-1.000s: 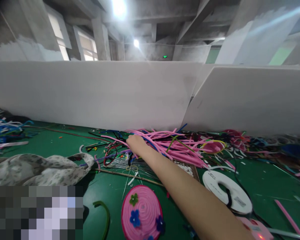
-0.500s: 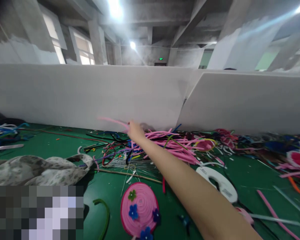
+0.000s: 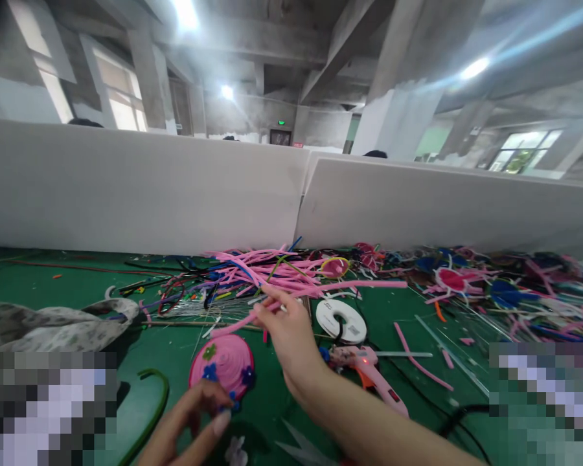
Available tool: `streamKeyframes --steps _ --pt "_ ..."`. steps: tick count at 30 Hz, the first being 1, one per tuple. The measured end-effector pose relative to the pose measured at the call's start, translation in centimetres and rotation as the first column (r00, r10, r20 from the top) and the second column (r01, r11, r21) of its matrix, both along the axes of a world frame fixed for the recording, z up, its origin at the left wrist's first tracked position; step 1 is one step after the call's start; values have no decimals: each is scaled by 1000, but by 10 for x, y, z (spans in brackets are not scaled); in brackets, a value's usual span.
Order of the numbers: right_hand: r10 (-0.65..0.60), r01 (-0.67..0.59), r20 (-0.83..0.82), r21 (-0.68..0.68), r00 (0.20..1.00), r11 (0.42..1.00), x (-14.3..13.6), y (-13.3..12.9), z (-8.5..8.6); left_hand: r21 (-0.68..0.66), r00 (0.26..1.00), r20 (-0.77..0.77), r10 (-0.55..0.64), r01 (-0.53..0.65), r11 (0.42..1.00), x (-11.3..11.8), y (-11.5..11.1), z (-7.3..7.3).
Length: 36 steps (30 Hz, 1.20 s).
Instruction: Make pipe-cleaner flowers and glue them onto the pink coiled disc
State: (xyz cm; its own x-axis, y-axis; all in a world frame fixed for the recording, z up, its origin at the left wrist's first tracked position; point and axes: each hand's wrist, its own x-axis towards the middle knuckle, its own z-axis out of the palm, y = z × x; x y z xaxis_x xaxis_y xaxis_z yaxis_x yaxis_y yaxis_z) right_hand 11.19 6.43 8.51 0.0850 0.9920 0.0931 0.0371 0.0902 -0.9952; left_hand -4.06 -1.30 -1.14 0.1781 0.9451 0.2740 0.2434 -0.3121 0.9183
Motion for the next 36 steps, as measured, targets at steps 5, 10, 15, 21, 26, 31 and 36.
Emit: streamKeyframes --steps 5,10,15,21,26,31,36 --pt "15 -21 -99 -62 995 998 10 -46 -34 -338 917 364 161 -31 941 19 0 31" --pt "140 -143 69 38 988 989 23 -76 -60 -530 897 403 181 67 845 28 3 32" --pt "244 -277 276 90 930 957 32 -85 -57 -650 922 376 99 186 737 33 2 22" --pt "193 -204 316 3 929 979 27 -71 -47 -520 933 351 80 124 845 33 11 24" --pt "278 -284 322 -31 905 958 23 -56 -40 -489 941 306 -148 289 823 19 19 22" --pt "287 -279 265 -68 921 958 23 -44 -43 -511 905 357 -230 395 763 12 23 12" --pt "241 -239 233 -39 942 970 20 -41 -62 -458 954 298 -41 180 871 15 22 7"
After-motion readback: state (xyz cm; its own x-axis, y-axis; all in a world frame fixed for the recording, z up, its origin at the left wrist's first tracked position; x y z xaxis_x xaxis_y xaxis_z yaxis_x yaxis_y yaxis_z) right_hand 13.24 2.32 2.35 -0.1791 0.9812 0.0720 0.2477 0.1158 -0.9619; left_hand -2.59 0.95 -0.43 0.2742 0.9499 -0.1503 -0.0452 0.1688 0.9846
